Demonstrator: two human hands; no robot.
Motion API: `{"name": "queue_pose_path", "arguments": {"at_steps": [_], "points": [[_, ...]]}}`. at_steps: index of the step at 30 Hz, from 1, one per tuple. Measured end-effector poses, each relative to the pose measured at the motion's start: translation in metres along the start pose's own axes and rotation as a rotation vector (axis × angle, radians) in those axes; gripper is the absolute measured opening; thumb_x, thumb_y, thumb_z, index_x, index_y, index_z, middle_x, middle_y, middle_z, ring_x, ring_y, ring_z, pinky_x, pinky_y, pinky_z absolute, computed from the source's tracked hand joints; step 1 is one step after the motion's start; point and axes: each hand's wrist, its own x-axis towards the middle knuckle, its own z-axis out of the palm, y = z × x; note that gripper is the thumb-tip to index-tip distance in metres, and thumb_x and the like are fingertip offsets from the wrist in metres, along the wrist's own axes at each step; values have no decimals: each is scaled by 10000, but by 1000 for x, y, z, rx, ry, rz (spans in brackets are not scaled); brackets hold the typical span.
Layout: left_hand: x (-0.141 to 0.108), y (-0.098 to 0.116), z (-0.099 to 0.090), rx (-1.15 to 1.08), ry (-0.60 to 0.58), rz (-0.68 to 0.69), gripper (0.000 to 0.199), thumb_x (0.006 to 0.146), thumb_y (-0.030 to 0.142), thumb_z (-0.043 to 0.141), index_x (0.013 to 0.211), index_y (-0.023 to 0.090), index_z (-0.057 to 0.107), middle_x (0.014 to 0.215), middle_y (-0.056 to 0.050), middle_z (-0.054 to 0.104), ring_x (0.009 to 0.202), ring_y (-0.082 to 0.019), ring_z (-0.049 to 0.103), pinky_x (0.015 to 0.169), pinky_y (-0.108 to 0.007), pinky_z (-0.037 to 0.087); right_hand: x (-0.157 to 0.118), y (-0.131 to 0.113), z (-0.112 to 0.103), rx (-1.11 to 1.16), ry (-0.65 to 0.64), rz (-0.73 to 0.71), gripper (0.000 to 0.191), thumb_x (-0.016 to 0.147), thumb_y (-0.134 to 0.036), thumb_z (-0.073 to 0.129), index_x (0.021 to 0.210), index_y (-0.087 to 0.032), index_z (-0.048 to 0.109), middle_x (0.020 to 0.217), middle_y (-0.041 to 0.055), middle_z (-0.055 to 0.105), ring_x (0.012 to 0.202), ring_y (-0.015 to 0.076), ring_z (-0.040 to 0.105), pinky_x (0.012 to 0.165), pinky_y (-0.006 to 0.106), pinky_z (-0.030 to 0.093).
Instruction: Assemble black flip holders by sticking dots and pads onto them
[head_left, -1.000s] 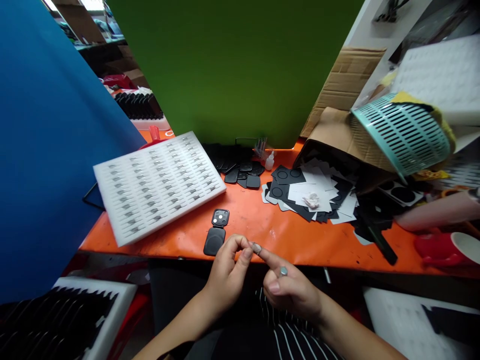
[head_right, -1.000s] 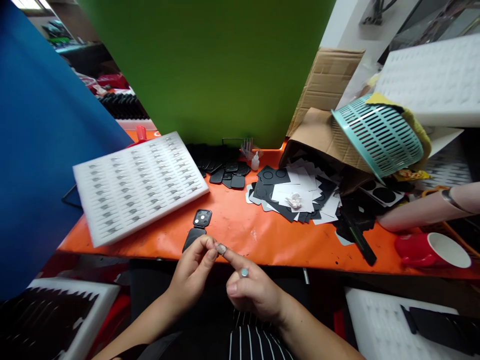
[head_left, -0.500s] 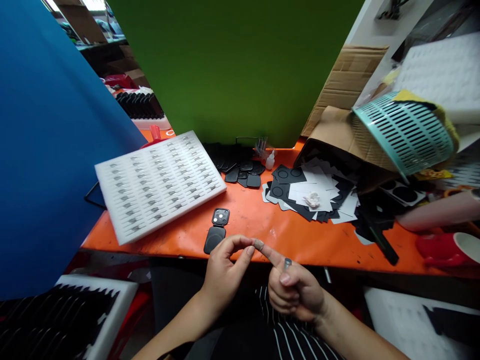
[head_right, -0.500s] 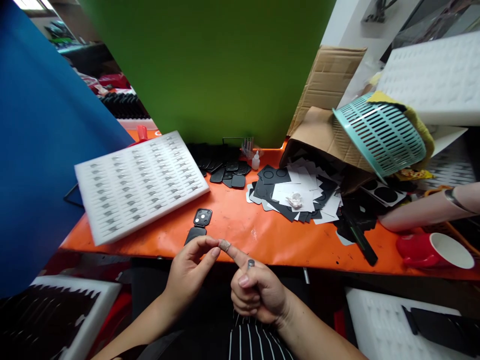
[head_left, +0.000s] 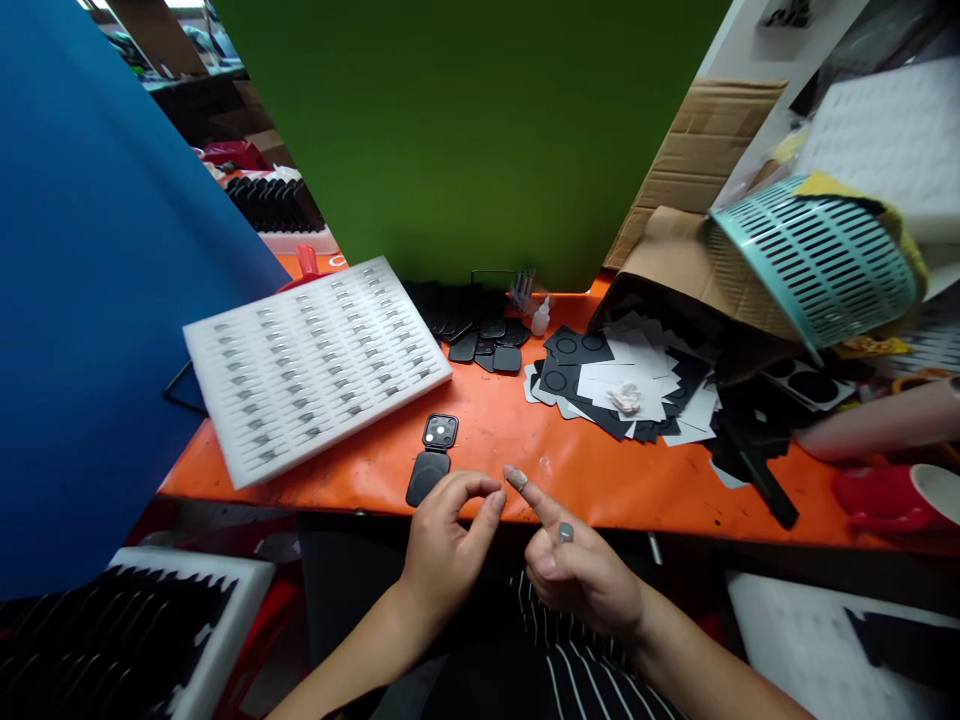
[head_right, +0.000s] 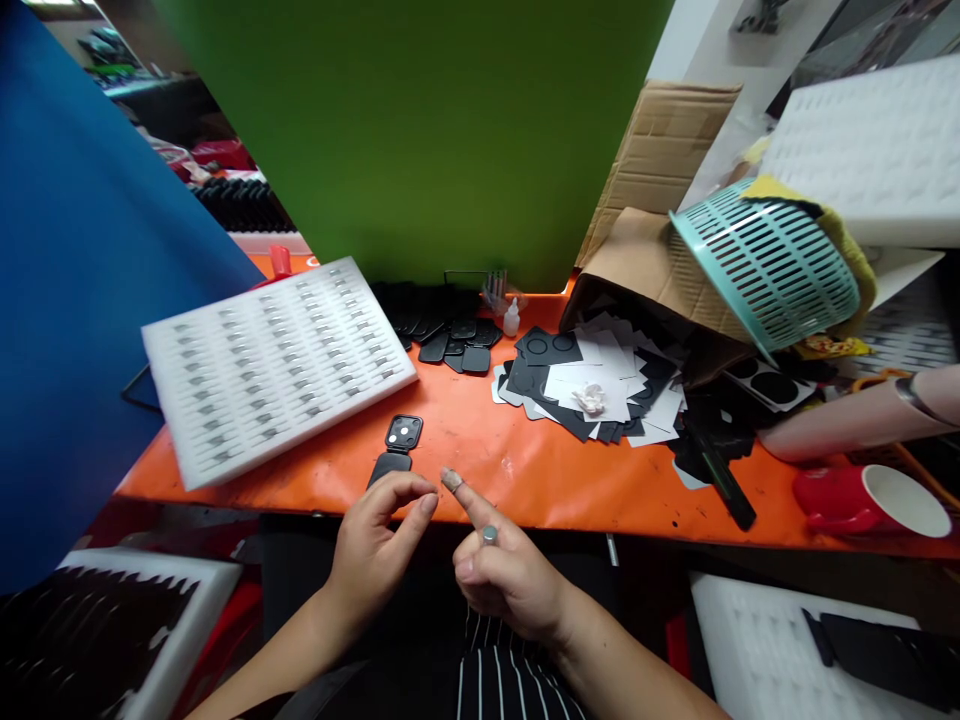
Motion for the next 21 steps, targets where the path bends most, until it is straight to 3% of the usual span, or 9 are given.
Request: {"name": "queue_pose_path", "arguments": {"at_steps": [7, 13, 16, 21], "points": [[2, 4, -2, 204, -51, 210, 169, 820, 183, 493, 940, 199, 611, 859, -53, 664, 772, -165, 611, 712, -272, 481, 4, 5, 4, -636, 173, -50, 783, 723, -86, 468, 1381, -263, 83, 552, -82, 324, 490, 63, 282, 485, 194, 268], [7, 3, 0, 362, -98, 192, 126, 816, 198, 476, 818, 183, 602, 733, -33, 641, 681, -156, 590, 643, -258, 445, 8, 7, 4, -1096, 199, -74, 813, 708, -68, 436, 1386, -217, 13, 518, -88, 373, 490, 85, 368, 502, 212, 270], [9, 1, 2, 357, -85, 143, 128, 802, 200, 473, 768, 178, 594, 697, -28, 616, 660, -155, 572, 643, -264, 429, 8, 8, 5, -1086, 209, -73, 809, 706, -68, 437, 1387, -214, 25, 519, -88, 376, 491, 85, 369, 504, 214, 273], [10, -7, 7, 72, -110, -102, 140, 799, 233, 476, 737, 176, 589, 712, -22, 613, 669, -146, 563, 637, -246, 439, 8, 10, 4, -729, 195, -16, 773, 723, -80, 453, 1381, -264, 90, 535, -87, 326, 486, 67, 295, 490, 204, 272]]}}
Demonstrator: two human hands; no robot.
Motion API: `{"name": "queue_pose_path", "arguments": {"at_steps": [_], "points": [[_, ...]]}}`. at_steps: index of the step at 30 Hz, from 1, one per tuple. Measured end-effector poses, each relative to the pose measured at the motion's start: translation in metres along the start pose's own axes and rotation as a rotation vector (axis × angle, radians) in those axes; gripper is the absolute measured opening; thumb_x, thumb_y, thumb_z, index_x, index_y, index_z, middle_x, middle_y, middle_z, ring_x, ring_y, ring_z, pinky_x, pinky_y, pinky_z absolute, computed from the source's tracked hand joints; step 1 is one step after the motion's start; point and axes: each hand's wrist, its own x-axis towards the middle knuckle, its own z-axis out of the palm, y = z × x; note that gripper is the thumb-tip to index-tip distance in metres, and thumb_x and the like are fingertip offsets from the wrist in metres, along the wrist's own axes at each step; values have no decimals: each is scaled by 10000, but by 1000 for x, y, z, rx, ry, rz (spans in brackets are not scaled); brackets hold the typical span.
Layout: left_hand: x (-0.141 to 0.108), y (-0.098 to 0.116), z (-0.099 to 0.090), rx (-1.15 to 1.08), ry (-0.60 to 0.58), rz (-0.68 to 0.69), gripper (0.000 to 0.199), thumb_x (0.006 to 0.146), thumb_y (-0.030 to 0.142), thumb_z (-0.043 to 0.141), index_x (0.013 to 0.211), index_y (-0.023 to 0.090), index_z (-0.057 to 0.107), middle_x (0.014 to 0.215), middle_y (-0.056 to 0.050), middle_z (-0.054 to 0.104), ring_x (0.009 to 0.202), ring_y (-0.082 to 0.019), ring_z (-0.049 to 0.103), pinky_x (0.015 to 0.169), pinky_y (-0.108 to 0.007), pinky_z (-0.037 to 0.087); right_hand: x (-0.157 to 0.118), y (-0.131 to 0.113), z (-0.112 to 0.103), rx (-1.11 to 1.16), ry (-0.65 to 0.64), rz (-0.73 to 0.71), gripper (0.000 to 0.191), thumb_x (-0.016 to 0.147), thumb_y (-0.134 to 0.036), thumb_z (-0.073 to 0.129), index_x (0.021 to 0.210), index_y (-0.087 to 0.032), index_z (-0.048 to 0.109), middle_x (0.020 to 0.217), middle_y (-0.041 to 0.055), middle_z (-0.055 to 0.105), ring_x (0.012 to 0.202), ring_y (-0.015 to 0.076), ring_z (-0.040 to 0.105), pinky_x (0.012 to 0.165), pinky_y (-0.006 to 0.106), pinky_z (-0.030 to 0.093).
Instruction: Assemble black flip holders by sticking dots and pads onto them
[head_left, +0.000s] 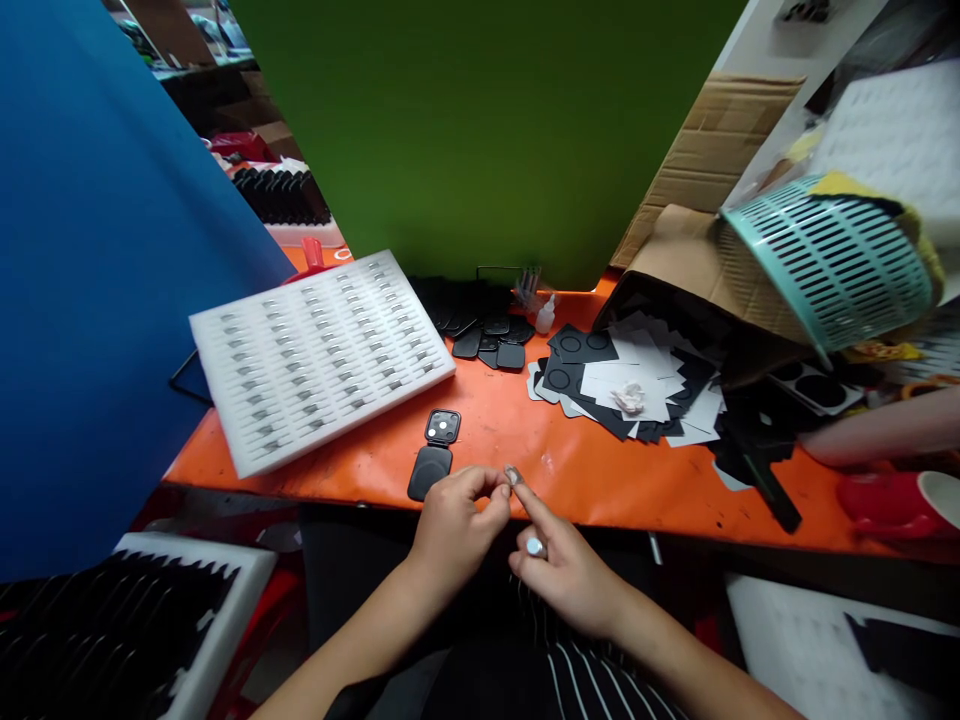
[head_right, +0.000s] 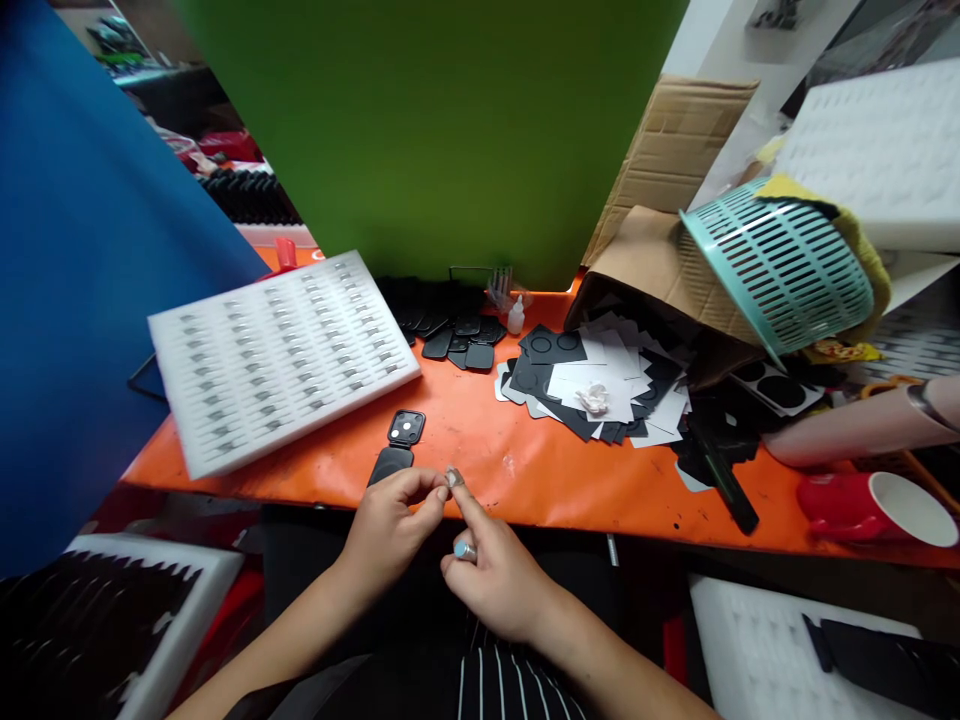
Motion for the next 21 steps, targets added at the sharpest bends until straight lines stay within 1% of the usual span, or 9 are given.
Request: {"name": "queue_pose_path", "arguments": {"at_steps": [3, 6, 9, 11, 13, 17, 21], "points": [[1, -6, 2, -250, -51, -135, 169, 799, 288, 493, 732, 161, 584, 684, -20, 602, 640, -140, 558, 601, -235, 449, 0, 0, -2, 206, -52, 42, 767, 710, -87, 479, 1372, -284, 144, 532, -87, 324, 479, 60, 270, 470, 199, 257], [2, -8, 3, -407, -75, -185, 171, 784, 300, 523, 723, 150, 578, 689, -26, 604, 657, -144, 563, 617, -241, 456, -1, 0, -6, 405, -118, 105, 787, 692, -118, 488, 1373, -278, 127, 514, -95, 354, 414, 40, 263, 412, 174, 222], [3, -8, 3, -443, -84, -182, 171, 783, 297, 532, 708, 149, 572, 683, -24, 607, 651, -140, 563, 621, -239, 457, -1, -2, -11, 584, -183, 128, 780, 698, -160, 462, 1377, -251, 90, 453, -116, 308, 348, 35, 186, 362, 156, 167], [4, -9, 3, -385, -78, -150, 168, 793, 295, 524, 727, 154, 587, 693, -25, 619, 650, -141, 570, 617, -237, 460, -1, -4, -12, 592, -181, 127, 756, 711, -160, 435, 1378, -244, 90, 438, -119, 280, 349, 42, 163, 360, 157, 160], [4, -10, 2, -251, -53, -84, 157, 802, 287, 517, 776, 170, 619, 731, -29, 639, 676, -148, 587, 633, -240, 462, 0, -5, -12, 466, -121, 124, 743, 721, -141, 430, 1379, -246, 101, 472, -106, 304, 385, 47, 203, 391, 165, 193], [5, -11, 2, 25, -40, 64, 149, 803, 243, 521, 879, 224, 647, 843, -20, 668, 778, -165, 608, 709, -255, 451, 4, -2, -7, 71, 38, 89, 741, 737, -116, 439, 1381, -247, 98, 535, -85, 321, 472, 62, 283, 477, 188, 251], [6, -9, 4, 172, -35, 97, 158, 797, 206, 513, 881, 219, 646, 828, -14, 675, 758, -161, 610, 692, -251, 434, 8, 2, -2, -305, 92, 41, 749, 736, -113, 426, 1388, -204, 69, 527, -74, 383, 490, 89, 361, 489, 207, 260]]}}
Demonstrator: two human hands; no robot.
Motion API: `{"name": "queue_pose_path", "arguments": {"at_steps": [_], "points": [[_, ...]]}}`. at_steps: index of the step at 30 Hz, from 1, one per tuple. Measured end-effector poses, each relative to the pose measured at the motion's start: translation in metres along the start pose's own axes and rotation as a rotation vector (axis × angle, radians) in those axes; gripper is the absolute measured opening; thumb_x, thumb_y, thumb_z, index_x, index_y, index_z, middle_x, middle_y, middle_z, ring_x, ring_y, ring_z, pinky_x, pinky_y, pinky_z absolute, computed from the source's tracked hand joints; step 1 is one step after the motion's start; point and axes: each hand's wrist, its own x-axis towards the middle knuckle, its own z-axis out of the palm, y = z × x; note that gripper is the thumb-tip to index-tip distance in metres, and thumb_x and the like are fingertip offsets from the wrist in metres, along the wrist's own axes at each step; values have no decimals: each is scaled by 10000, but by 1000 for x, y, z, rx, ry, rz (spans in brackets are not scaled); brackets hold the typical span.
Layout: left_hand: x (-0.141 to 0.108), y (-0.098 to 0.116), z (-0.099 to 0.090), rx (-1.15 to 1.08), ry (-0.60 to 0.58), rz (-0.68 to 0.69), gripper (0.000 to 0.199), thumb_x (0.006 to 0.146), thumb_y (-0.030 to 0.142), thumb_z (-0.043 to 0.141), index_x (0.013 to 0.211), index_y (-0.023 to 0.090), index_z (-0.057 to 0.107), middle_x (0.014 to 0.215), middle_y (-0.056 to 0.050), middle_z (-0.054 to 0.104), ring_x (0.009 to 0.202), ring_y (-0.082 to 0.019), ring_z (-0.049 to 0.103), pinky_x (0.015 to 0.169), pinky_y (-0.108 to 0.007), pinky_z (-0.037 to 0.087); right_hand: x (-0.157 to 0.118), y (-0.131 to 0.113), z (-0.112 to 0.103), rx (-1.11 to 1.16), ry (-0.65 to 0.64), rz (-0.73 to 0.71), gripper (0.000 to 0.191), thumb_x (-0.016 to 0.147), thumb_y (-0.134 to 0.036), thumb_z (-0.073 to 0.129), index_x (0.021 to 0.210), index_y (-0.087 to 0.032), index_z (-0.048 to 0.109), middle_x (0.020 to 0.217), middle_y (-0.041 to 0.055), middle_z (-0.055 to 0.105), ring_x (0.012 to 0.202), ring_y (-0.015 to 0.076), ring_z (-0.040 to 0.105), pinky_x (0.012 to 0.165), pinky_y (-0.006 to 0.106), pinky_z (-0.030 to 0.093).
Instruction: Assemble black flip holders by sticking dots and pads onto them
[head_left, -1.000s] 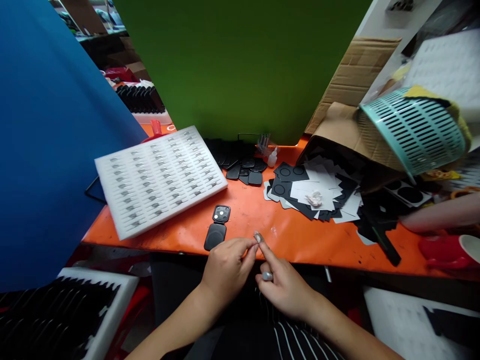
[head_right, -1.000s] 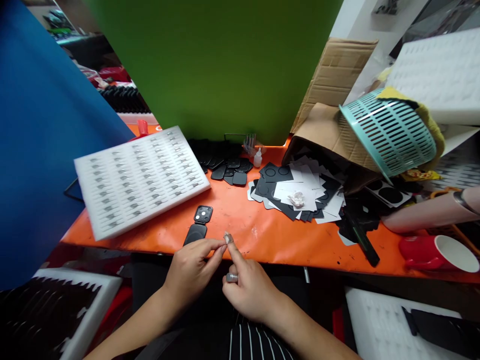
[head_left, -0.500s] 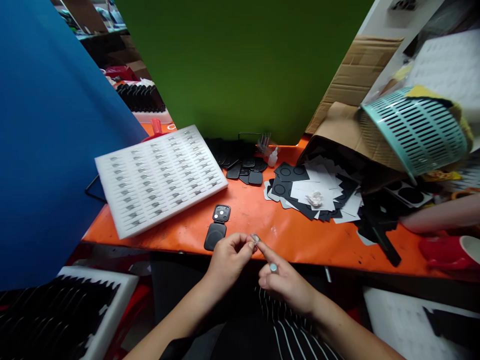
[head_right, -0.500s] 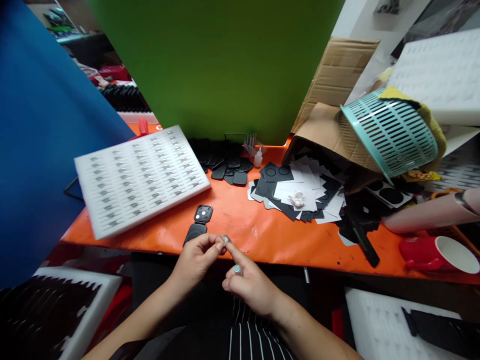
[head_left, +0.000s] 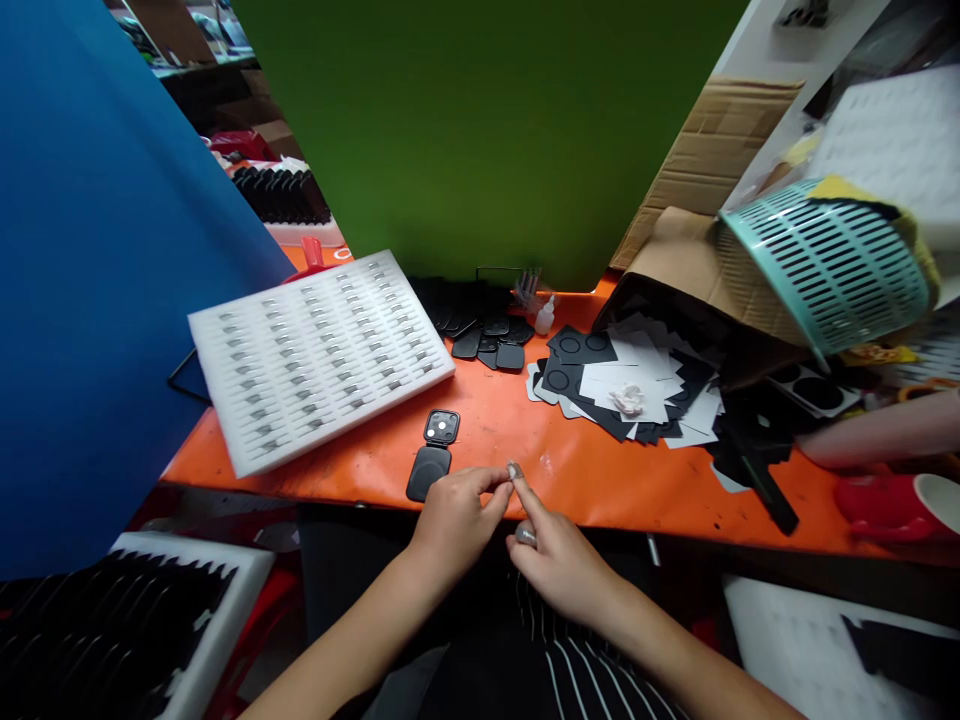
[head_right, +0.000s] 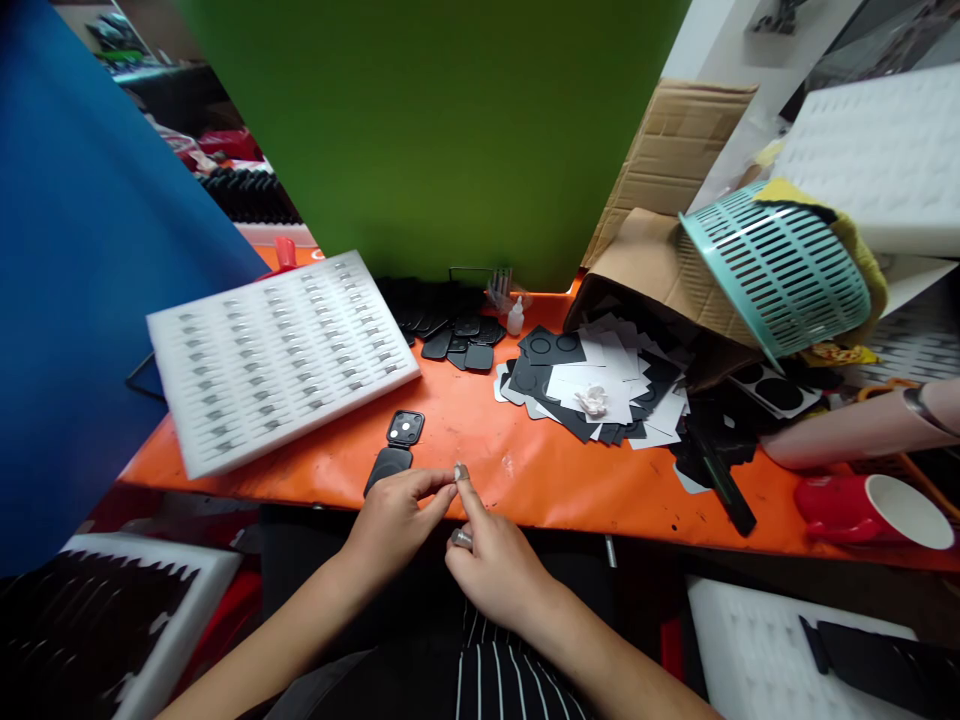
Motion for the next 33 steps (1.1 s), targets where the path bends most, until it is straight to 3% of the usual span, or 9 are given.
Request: {"name": "queue_pose_path", "arguments": {"at_steps": [4, 11, 16, 22, 25, 28, 29, 31, 33], "points": [[2, -2, 4, 64, 3, -13, 143, 801, 194, 487, 766, 194, 626, 742, -6, 650, 691, -137, 584, 641, -231, 403, 4, 0, 0, -138, -9, -22, 746, 740, -120, 418, 1389, -186, 56, 521, -68, 422, 499, 102, 407, 494, 210, 270], [9, -19, 21, 160, 23, -56, 141, 782, 178, 454, 653, 183, 511, 654, 13, 550, 632, -120, 508, 577, -216, 348, 14, 12, 0, 16, -51, 28, 723, 758, -167, 436, 1385, -211, 80, 568, -68, 380, 523, 93, 392, 496, 206, 297], [14, -23, 15, 190, 23, 8, 141, 783, 178, 445, 648, 182, 485, 668, 9, 544, 662, -124, 504, 615, -224, 346, 13, 14, -2, 51, -117, 7, 740, 763, -181, 451, 1386, -207, 52, 561, -77, 332, 507, 85, 350, 490, 207, 283], [14, -22, 14, 229, 14, 48, 135, 768, 173, 452, 639, 177, 495, 663, 0, 539, 649, -127, 506, 615, -226, 353, 10, 2, -13, -133, -155, -29, 744, 769, -212, 467, 1387, -197, 54, 522, -77, 420, 485, 93, 394, 478, 202, 276], [19, -27, -2, 240, 63, 2, 138, 762, 192, 463, 635, 177, 518, 654, -2, 554, 652, -133, 520, 617, -228, 366, 1, -4, -20, -215, -162, -107, 639, 771, -241, 481, 1360, -191, 237, 527, -53, 477, 495, 97, 422, 495, 204, 289], [26, -30, -40, 263, 315, -218, 138, 762, 222, 473, 661, 174, 553, 651, -7, 579, 627, -140, 533, 576, -227, 373, -16, -2, -28, -164, -254, -173, 484, 775, -279, 498, 1248, -189, 459, 549, -32, 514, 488, 82, 424, 515, 202, 318], [27, -29, -52, 272, 379, -232, 124, 765, 242, 483, 708, 176, 571, 698, -11, 599, 656, -144, 544, 587, -228, 379, -20, 0, -30, -117, -252, -159, 463, 782, -297, 497, 1232, -188, 480, 558, -29, 518, 482, 77, 413, 511, 200, 323], [28, -24, -67, 218, 294, -120, 119, 769, 252, 493, 750, 189, 592, 772, -6, 620, 731, -145, 558, 660, -225, 396, -26, 5, -35, -6, -153, -88, 465, 799, -341, 483, 1240, -192, 470, 577, -22, 527, 478, 76, 390, 498, 200, 331], [26, -16, -64, 125, 140, -56, 125, 776, 246, 490, 764, 202, 607, 782, 2, 625, 741, -141, 563, 678, -223, 402, -25, 9, -38, 105, -10, -21, 469, 805, -385, 475, 1236, -198, 474, 614, -8, 548, 496, 86, 398, 507, 212, 355]]}}
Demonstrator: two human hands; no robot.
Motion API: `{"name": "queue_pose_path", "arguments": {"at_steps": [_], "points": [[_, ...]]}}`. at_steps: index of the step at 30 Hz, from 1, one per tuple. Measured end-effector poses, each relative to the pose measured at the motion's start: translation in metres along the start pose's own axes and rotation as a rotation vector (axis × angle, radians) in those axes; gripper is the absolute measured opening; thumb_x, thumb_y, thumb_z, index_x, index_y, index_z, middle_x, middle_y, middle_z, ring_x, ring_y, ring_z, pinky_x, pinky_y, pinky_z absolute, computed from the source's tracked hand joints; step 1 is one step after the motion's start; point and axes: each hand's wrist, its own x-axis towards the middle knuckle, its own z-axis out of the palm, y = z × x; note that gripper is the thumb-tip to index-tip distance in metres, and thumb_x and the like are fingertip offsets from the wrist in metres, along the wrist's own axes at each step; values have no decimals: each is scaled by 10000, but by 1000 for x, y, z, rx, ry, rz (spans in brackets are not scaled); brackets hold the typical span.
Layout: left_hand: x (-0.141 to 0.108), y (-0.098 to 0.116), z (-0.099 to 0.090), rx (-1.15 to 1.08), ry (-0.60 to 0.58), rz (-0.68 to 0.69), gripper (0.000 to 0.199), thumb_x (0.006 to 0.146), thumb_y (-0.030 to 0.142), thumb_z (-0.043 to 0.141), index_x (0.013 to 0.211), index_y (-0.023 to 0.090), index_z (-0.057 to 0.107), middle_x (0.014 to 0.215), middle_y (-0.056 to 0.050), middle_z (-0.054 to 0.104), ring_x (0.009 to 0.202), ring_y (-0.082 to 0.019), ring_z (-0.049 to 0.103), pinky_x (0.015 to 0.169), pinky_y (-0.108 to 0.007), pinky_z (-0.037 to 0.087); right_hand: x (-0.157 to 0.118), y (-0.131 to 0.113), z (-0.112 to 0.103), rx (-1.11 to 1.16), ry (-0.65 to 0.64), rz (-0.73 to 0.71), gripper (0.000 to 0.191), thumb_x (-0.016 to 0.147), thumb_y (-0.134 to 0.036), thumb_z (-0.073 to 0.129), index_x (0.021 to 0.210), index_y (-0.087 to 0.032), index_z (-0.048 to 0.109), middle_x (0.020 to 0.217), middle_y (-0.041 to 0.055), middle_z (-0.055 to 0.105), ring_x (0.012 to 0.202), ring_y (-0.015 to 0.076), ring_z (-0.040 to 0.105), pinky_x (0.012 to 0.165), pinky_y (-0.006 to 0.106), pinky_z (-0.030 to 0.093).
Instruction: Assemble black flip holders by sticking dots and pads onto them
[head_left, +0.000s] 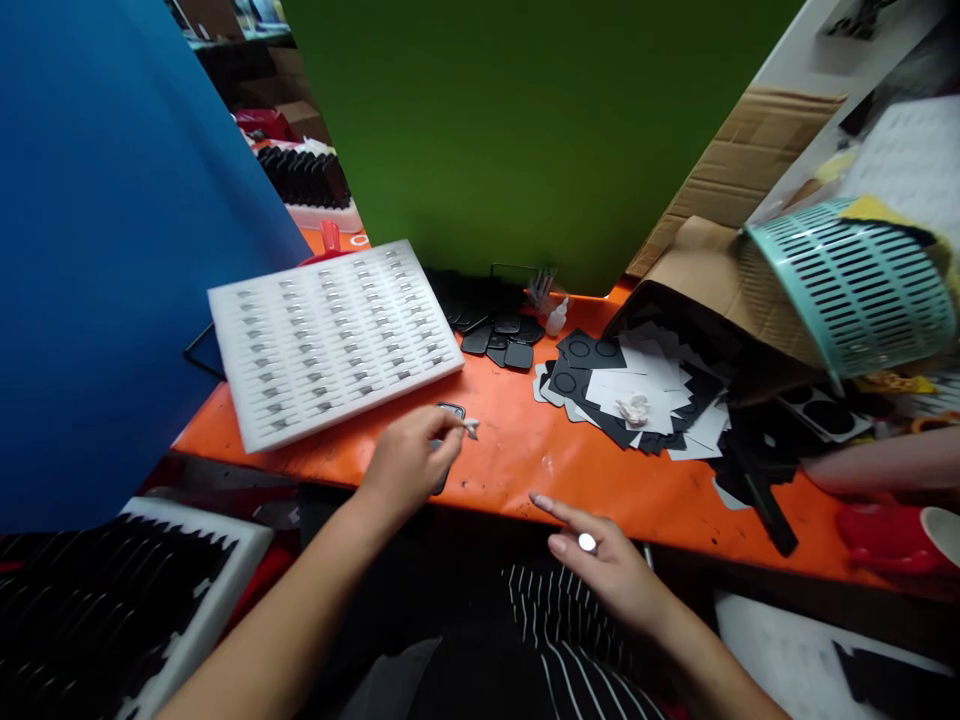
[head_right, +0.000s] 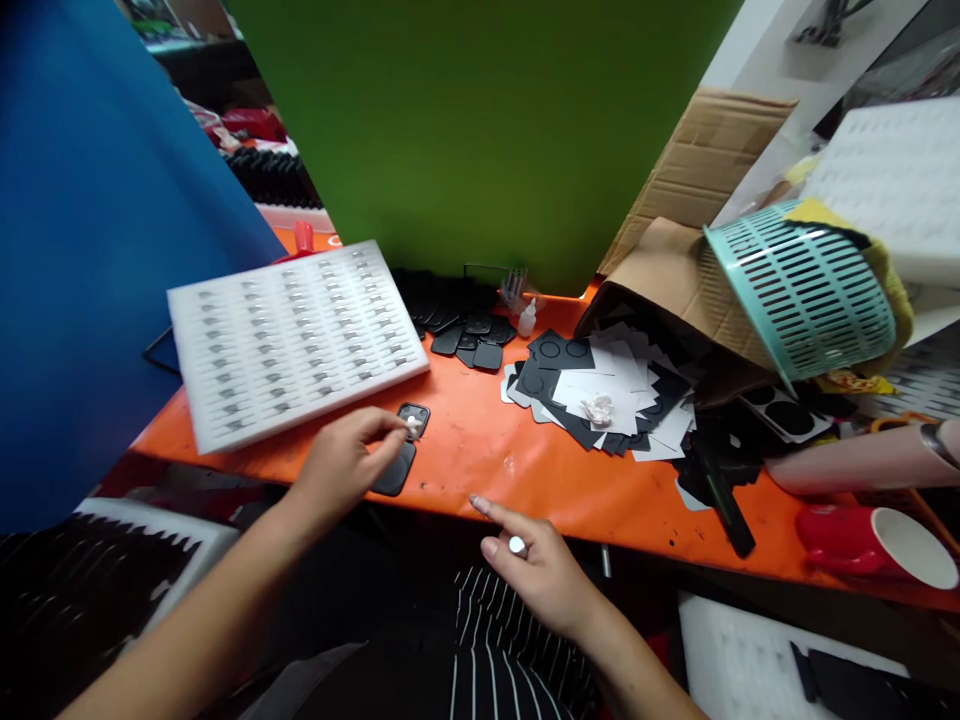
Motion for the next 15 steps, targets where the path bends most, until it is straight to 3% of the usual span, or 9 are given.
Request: {"name": "queue_pose_path", "arguments": {"at_steps": [3, 6, 9, 15], "points": [[-13, 7, 23, -169, -128, -92, 142, 797, 260, 475, 778, 204, 604, 762, 3, 628, 703, -138, 572, 639, -223, 421, 8, 0, 1, 118, 179, 26, 437, 778, -428, 504, 1132, -179, 568, 672, 26, 580, 557, 114, 462, 554, 239, 398], [-26, 2, 43, -377, -175, -198, 134, 788, 286, 508, 853, 196, 583, 821, -11, 635, 749, -146, 593, 670, -232, 453, 16, 0, 7, 155, 256, 8, 398, 751, -447, 529, 1020, -169, 625, 679, 45, 584, 609, 142, 496, 569, 249, 413], [-33, -6, 49, -526, -178, -266, 180, 762, 288, 550, 907, 181, 562, 843, -25, 628, 780, -155, 601, 704, -252, 471, 22, 0, 16, 172, 240, 23, 406, 746, -453, 535, 1023, -165, 612, 576, 3, 518, 530, 114, 442, 513, 230, 375], [-41, -5, 50, -633, -188, -269, 171, 750, 265, 578, 883, 185, 506, 803, -3, 575, 740, -139, 584, 680, -256, 475, 36, -7, 35, 240, 173, 19, 494, 741, -424, 563, 1155, -157, 519, 487, -80, 318, 439, 56, 270, 445, 198, 261]]}}
